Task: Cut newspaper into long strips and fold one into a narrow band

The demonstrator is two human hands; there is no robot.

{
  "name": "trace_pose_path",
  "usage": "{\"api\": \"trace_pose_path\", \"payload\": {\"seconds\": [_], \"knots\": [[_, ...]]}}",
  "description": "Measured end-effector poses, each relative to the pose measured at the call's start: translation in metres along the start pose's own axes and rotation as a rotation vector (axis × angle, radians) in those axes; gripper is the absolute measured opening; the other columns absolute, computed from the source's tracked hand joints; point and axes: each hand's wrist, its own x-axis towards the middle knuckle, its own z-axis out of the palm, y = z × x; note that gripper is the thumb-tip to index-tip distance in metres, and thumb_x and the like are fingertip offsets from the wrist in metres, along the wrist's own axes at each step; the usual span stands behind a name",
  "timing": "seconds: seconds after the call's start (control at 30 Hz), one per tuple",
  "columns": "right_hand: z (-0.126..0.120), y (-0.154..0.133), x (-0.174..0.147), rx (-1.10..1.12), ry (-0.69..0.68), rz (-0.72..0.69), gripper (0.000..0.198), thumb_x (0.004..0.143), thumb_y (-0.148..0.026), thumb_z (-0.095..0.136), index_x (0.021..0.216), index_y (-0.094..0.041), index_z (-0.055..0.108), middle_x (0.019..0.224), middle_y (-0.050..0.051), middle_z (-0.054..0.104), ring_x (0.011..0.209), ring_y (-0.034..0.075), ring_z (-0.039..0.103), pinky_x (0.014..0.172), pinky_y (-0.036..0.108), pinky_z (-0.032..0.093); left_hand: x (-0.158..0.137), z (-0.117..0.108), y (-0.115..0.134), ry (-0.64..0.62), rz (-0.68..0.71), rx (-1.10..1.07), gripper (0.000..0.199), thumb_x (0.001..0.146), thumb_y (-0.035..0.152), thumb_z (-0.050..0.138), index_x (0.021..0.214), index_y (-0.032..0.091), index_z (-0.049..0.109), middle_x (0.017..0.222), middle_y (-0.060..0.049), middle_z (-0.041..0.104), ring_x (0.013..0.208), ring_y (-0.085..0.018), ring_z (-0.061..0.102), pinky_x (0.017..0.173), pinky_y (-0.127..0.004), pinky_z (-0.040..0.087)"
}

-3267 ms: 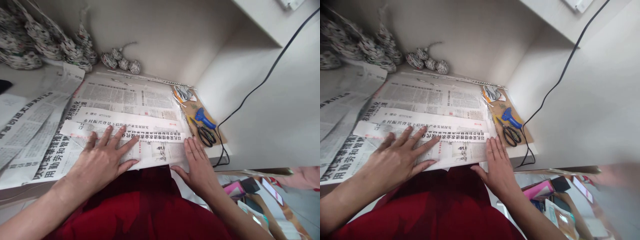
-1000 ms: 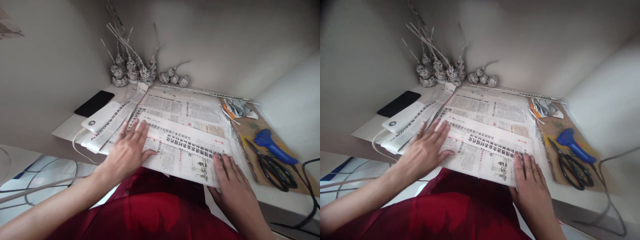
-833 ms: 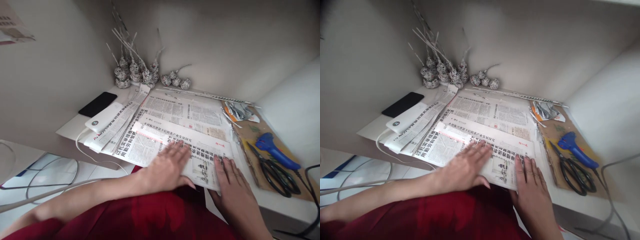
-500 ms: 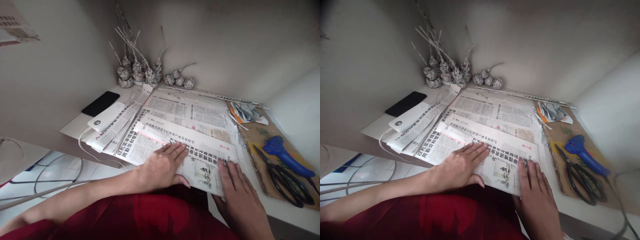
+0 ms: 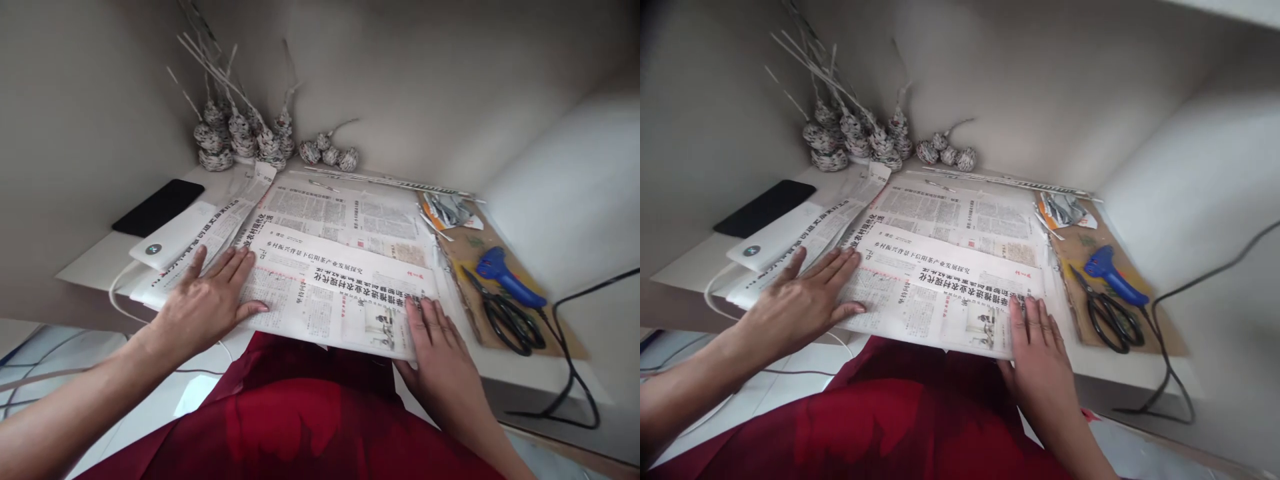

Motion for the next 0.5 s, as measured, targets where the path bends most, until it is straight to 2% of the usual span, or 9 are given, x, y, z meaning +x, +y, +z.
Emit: {"api": "trace_pose_path", "payload": {"seconds": [0.1, 0.17, 0.23, 0.3, 0.4, 0.5], "knots": [[-0.003, -0.001, 0.0, 0.049, -0.053, 0.025, 0.112, 0.086, -0.058, 0.068, 0.165, -0.009, 0.003, 0.162, 0.031, 0.032, 0.151, 0.046, 0.03, 0.117, 0.061, 0.036, 0.0, 0.002, 0.007, 0.069, -0.035, 0.03, 0.102, 0.096, 0.075, 0.012, 0.151, -0.006, 0.041, 0.15, -0.035, 0.048, 0.149, -0.046, 0.033, 0.123, -0.069, 0.015], [-0.008, -0.006, 0.003, 0.084, -0.082, 0.036, 0.129, 0.077, -0.071, 0.072, 0.165, -0.007, 0.003, 0.165, 0.033, 0.025, 0.153, 0.047, 0.022, 0.119, 0.064, 0.031, 0.003, 0.002, 0.017, 0.1, -0.003, -0.001, 0.098, 0.097, 0.073, 0.015, 0.154, -0.003, 0.037, 0.156, -0.031, 0.042, 0.152, -0.045, 0.026, 0.123, -0.068, 0.017], [-0.015, -0.017, 0.01, 0.122, -0.104, 0.021, 0.135, 0.072, -0.078, 0.071, 0.165, -0.005, 0.004, 0.167, 0.032, 0.017, 0.155, 0.047, 0.012, 0.121, 0.067, 0.022, 0.01, 0.001, 0.033, 0.101, 0.106, -0.065, 0.092, 0.098, 0.071, 0.02, 0.157, 0.001, 0.035, 0.16, -0.025, 0.039, 0.153, -0.041, 0.026, 0.124, -0.065, 0.019], [-0.025, -0.033, 0.022, 0.192, -0.145, -0.043, 0.131, 0.074, -0.082, 0.066, 0.165, -0.005, 0.01, 0.168, 0.029, 0.013, 0.157, 0.045, 0.005, 0.123, 0.068, 0.014, 0.021, 0.001, 0.054, 0.078, 0.245, -0.129, 0.089, 0.098, 0.07, 0.025, 0.155, 0.003, 0.039, 0.16, -0.023, 0.04, 0.152, -0.038, 0.03, 0.124, -0.061, 0.024], [-0.039, -0.062, 0.044, 0.333, -0.237, -0.148, 0.12, 0.083, -0.082, 0.055, 0.162, 0.001, 0.021, 0.168, 0.028, 0.016, 0.157, 0.042, 0.005, 0.126, 0.065, 0.01, 0.036, 0.004, 0.085, 0.039, 0.414, -0.209, 0.091, 0.096, 0.072, 0.026, 0.152, 0.002, 0.044, 0.159, -0.021, 0.041, 0.15, -0.036, 0.035, 0.123, -0.056, 0.03], [-0.044, -0.083, 0.062, 0.422, -0.236, -0.158, 0.112, 0.09, -0.077, 0.048, 0.158, 0.008, 0.024, 0.167, 0.03, 0.017, 0.157, 0.04, 0.009, 0.128, 0.056, 0.013, 0.045, 0.011, 0.101, 0.047, 0.451, -0.258, 0.099, 0.093, 0.076, 0.024, 0.149, -0.002, 0.046, 0.156, -0.025, 0.044, 0.148, -0.036, 0.04, 0.122, -0.052, 0.035]]}}
